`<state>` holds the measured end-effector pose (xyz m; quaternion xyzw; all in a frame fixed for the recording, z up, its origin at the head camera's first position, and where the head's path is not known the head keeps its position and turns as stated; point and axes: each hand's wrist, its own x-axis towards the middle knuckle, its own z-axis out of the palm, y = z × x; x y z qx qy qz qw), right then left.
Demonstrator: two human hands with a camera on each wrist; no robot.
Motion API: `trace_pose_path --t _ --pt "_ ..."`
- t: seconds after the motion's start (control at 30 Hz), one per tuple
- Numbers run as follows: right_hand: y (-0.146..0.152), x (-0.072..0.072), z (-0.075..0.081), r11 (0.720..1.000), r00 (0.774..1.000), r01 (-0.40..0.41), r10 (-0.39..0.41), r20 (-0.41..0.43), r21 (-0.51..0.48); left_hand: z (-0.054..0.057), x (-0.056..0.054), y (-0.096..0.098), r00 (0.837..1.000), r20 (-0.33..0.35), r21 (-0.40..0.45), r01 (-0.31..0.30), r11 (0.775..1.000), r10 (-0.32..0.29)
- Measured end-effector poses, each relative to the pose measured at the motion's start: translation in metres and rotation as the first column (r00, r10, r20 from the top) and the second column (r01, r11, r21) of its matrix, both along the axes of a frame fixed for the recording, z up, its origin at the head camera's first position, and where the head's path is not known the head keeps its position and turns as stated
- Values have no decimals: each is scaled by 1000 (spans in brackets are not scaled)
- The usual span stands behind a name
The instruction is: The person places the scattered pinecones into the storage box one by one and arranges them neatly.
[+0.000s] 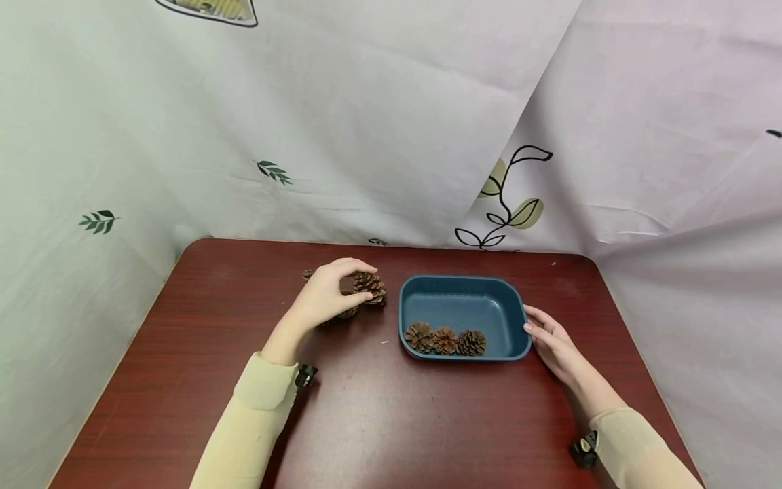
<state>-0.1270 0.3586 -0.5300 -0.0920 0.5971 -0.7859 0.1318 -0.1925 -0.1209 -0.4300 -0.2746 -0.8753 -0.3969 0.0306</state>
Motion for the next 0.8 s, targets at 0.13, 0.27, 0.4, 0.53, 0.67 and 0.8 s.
trace_pose_path --t 0.13,0.27,0.4,0.53,0.67,0.8 --pt "0 0 1 1000 1000 1 -1 6 2 1 0 15 999 -1 14 34 999 -34" --pt "-1 0 1 1000 1000 -1 1 8 1 2 -1 30 998 7 18 67 998 -67" --pt "0 -1 1 1000 1000 -2 2 7 -2 3 -2 45 995 20 20 95 995 -95" --pt "0 -1 1 1000 1000 -1 1 6 0 3 -3 62 992 7 21 130 991 -130" --pt "0 -1 1 1000 1000 2 -2 9 2 2 -4 80 986 -4 13 166 986 -166" --pt "-1 0 1 1000 1000 1 -1 10 -5 2 -3 97 981 19 -7 195 981 -195"
